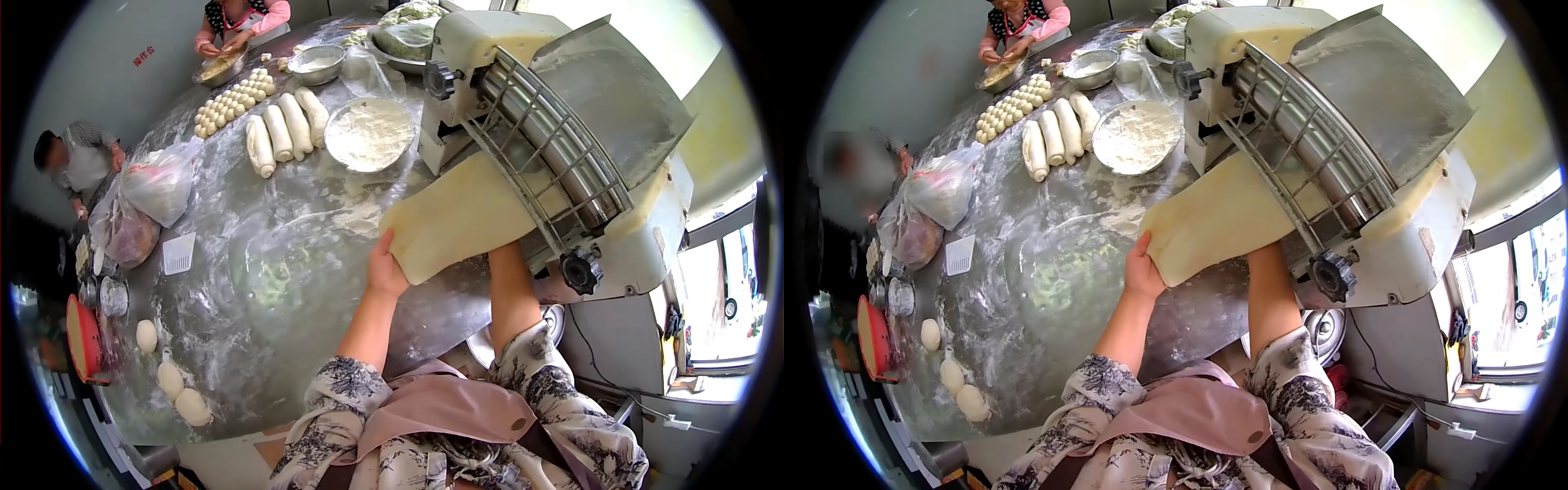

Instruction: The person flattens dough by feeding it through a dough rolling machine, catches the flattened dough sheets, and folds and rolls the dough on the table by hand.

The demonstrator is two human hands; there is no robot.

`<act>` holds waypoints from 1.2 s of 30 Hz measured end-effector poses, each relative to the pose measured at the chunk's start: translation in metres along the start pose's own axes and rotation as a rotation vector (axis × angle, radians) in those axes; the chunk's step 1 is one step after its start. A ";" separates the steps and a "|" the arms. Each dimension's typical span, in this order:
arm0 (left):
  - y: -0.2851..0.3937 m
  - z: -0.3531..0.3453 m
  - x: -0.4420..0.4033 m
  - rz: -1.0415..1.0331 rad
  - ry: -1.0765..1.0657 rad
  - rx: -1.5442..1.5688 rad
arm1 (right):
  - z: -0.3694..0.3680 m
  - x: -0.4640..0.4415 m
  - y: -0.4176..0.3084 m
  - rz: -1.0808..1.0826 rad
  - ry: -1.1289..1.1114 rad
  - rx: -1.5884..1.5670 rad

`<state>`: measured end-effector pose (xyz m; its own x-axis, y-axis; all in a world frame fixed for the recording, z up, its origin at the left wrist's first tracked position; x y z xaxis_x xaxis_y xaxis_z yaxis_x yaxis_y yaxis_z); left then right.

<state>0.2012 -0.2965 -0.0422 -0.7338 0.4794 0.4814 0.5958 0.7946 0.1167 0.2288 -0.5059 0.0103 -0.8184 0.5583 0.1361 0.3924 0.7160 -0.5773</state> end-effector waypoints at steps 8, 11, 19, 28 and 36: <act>0.064 0.034 0.072 -0.067 0.110 -0.095 | -0.043 0.067 0.056 0.152 -0.191 0.626; 0.102 0.057 0.116 -0.117 0.159 -0.122 | -0.073 0.101 0.081 0.514 -0.380 1.206; 0.193 0.160 0.249 -0.280 0.575 -0.277 | 0.047 0.201 0.190 -0.826 -0.172 0.246; 0.196 0.227 0.300 -1.142 1.233 -1.701 | 0.055 0.207 0.157 -0.796 -0.027 0.641; 0.183 0.217 0.284 -1.218 1.195 -1.828 | 0.056 0.222 0.162 -0.464 -0.290 1.125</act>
<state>0.0312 0.0663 -0.0723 -0.7828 -0.5218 -0.3391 0.2952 -0.7911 0.5357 0.0872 -0.2898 -0.0983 -0.9019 0.1340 0.4107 -0.4162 -0.0142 -0.9092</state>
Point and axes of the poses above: each hand's wrist, its own x-axis away from the middle knuckle, its own z-axis out of the back of the hand, y = z × x, the point moved 6 cm from there along -x, towards the middle knuckle, and after that the axes turned 14 degrees about y, right-handed, at the moved point
